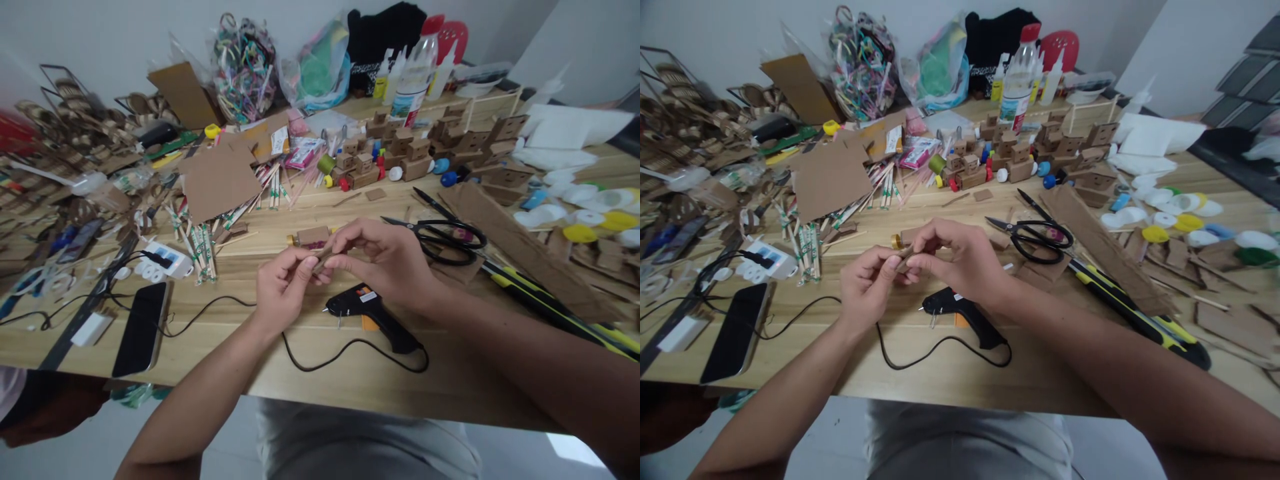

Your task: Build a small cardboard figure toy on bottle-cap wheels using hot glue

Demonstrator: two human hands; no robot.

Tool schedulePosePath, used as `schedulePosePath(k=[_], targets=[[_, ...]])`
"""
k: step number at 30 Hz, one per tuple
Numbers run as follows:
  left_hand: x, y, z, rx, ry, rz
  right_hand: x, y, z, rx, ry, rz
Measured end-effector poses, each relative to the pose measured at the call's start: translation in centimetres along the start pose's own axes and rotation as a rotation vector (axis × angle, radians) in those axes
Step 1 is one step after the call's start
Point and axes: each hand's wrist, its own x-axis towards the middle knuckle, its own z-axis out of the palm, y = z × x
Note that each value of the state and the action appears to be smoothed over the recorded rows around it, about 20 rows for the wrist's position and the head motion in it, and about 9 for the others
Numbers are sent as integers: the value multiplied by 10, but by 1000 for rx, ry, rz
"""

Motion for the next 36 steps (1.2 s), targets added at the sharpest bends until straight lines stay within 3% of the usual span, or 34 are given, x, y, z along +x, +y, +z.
schedulePosePath(k=[10, 18, 22, 25, 31, 36], targets=[[-3, -7, -10, 228, -90, 217, 6, -1, -4, -8, 3, 28], [-2, -5, -2, 21, -47, 39, 3, -5, -3, 2, -4, 69], [0, -4, -1, -11, -32, -10, 8, -5, -10, -83, -172, 58], [1, -3, -1, -3, -46, -29, 11, -2, -15, -287, -283, -65], [4, 1, -10, 47, -204, -7, 10, -2, -14, -311, -356, -228], [8, 5, -16, 133, -353, 12, 8, -9, -15, -235, -409, -231]])
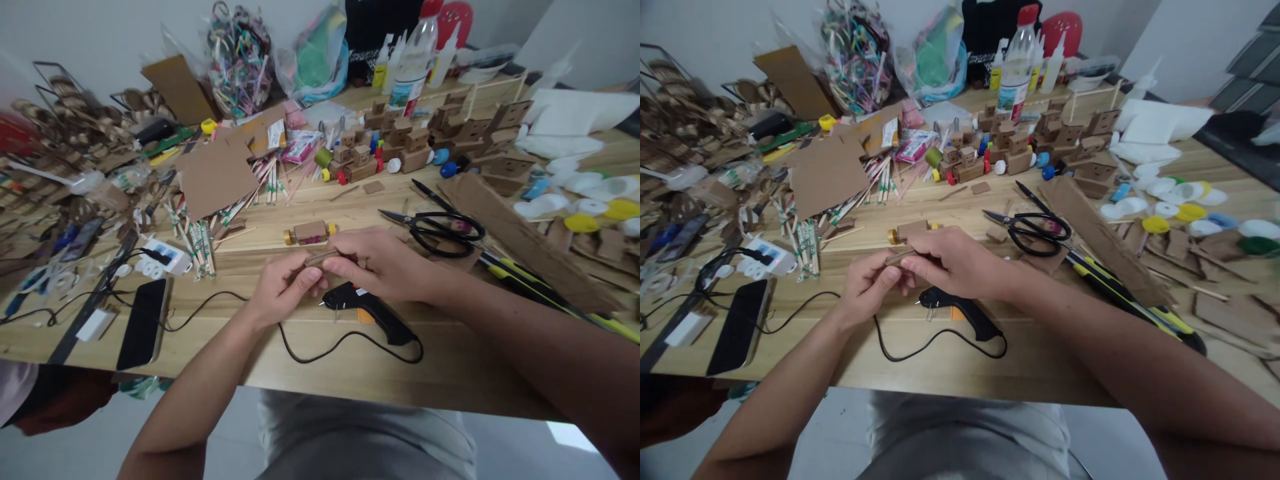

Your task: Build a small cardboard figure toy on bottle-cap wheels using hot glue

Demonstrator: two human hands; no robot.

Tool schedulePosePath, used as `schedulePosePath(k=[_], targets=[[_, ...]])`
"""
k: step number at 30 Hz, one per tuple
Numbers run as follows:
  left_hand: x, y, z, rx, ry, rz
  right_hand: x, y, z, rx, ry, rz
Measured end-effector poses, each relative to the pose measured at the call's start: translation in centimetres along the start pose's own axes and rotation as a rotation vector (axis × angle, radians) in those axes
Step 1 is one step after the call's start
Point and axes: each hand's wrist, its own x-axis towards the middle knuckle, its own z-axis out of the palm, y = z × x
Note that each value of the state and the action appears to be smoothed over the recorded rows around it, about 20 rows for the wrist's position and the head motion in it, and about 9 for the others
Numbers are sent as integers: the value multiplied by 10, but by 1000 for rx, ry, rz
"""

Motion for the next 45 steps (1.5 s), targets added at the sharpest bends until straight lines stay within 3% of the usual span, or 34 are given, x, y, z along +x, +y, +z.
schedulePosePath(k=[6, 12, 17, 25, 32, 38, 41, 45], targets=[[0, 3, 5, 48, 93, 51, -1, -1, 5, 23, 46, 71], [0, 2, 4, 114, 71, 105, 0, -1, 2, 100, -64, 129], [0, 1, 0, 75, 2, 85, 2, -8, 5, 105, -1, 95], [-1, 0, 8, -24, 151, 71, 6, -9, 18, 84, 100, 170], [-2, -3, 0, 31, 153, 207, 9, -8, 8, 67, 9, 51], [0, -8, -1, 55, 180, 225, 11, -1, 12, -16, 67, 68], [4, -11, 0, 33, 174, 186, 9, 6, 9, -12, 23, 76], [9, -13, 2, -172, 125, 5, 2, 13, 1, -193, 26, 116]])
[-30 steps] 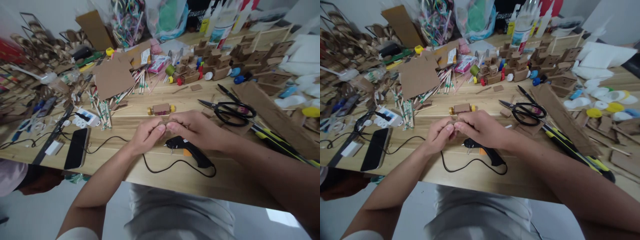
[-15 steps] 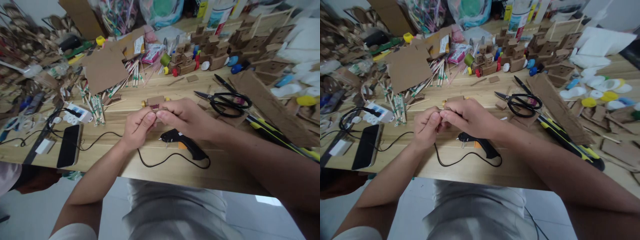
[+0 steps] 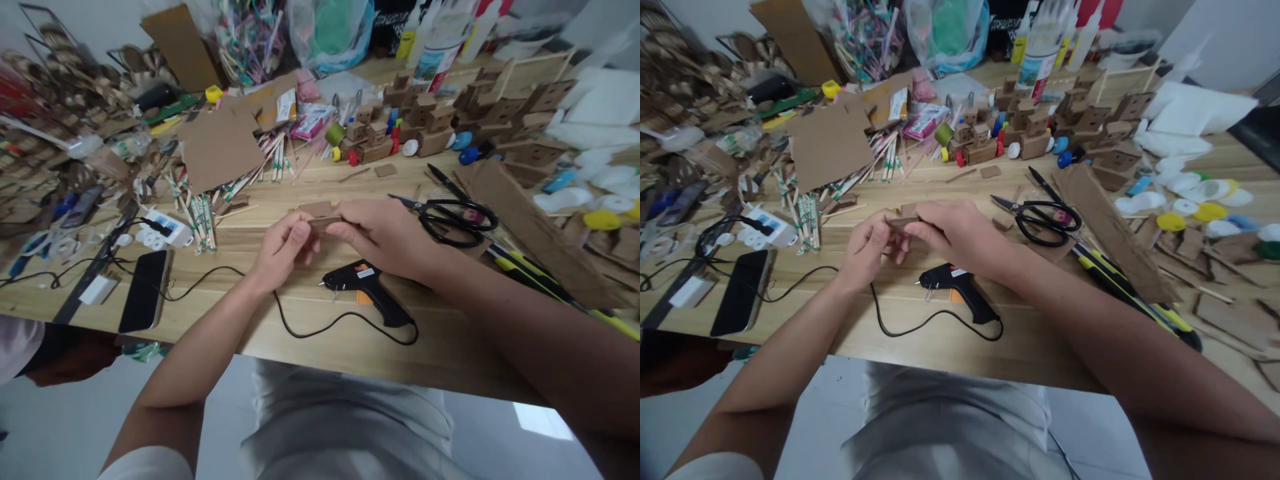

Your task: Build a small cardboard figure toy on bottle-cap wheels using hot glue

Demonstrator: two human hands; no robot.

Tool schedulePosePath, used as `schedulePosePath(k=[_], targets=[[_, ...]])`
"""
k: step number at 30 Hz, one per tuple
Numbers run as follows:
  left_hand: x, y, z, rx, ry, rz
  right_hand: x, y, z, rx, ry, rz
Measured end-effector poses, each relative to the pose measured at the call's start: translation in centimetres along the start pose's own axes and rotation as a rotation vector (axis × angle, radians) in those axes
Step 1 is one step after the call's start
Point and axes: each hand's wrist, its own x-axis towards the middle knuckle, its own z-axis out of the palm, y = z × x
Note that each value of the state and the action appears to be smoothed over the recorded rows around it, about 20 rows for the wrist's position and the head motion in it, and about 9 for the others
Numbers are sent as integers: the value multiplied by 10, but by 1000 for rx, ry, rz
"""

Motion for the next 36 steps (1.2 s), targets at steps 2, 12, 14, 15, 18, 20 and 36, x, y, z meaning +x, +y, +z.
schedulePosePath(k=[2, 12, 14, 15, 18, 20, 36], targets=[[1, 0, 1, -108, 8, -81, -3, 3, 0, -116, 17, 14], [3, 2, -5, -154, 67, -121, -1, 1, -5, -24, -20, 30], [2, 1, -4, -120, 62, -83, 0, -2, -7, 60, -12, 72], [2, 0, -3, -108, 58, -69, 0, -3, -8, 89, -8, 93], [1, -3, -1, -98, 41, -59, 1, -6, -7, 121, -1, 121], [0, -5, 0, -100, 31, -68, 1, -7, -6, 112, 13, 132], [1, -2, -1, -47, 241, -53, 2, -11, -1, 429, 88, 328]])
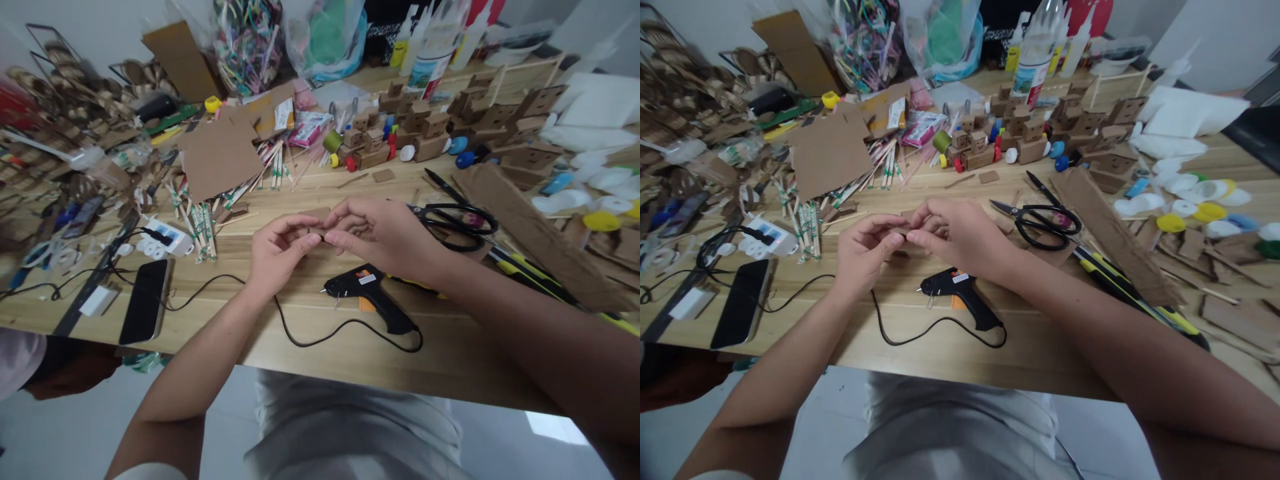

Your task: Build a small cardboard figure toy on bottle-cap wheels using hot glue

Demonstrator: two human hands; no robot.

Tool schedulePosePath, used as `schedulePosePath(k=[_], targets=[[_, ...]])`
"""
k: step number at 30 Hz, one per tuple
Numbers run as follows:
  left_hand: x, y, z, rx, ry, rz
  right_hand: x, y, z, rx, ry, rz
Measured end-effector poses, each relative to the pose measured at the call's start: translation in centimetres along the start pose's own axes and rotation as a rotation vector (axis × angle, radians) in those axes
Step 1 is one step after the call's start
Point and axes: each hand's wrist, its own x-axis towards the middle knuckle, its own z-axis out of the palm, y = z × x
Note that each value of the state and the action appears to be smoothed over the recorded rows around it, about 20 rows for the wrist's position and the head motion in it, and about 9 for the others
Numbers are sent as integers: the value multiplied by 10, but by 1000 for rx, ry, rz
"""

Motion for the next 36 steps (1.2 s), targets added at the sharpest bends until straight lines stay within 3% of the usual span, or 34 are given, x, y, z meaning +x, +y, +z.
schedulePosePath(k=[9, 19, 26, 31, 36], targets=[[2, -9, -2, -78, -29, -129, 0, 8, 2, -69, 3, 14], [4, -9, -2, -124, 61, -154, -1, 4, -9, -408, -52, -276], [2, -7, 3, -59, 33, -122, -6, 10, 4, -344, 144, -144], [3, -9, 3, -46, 81, -104, -5, 11, 10, -224, 144, -95], [1, -10, 6, -40, 98, -111, -9, 10, 15, -352, 152, -148]])
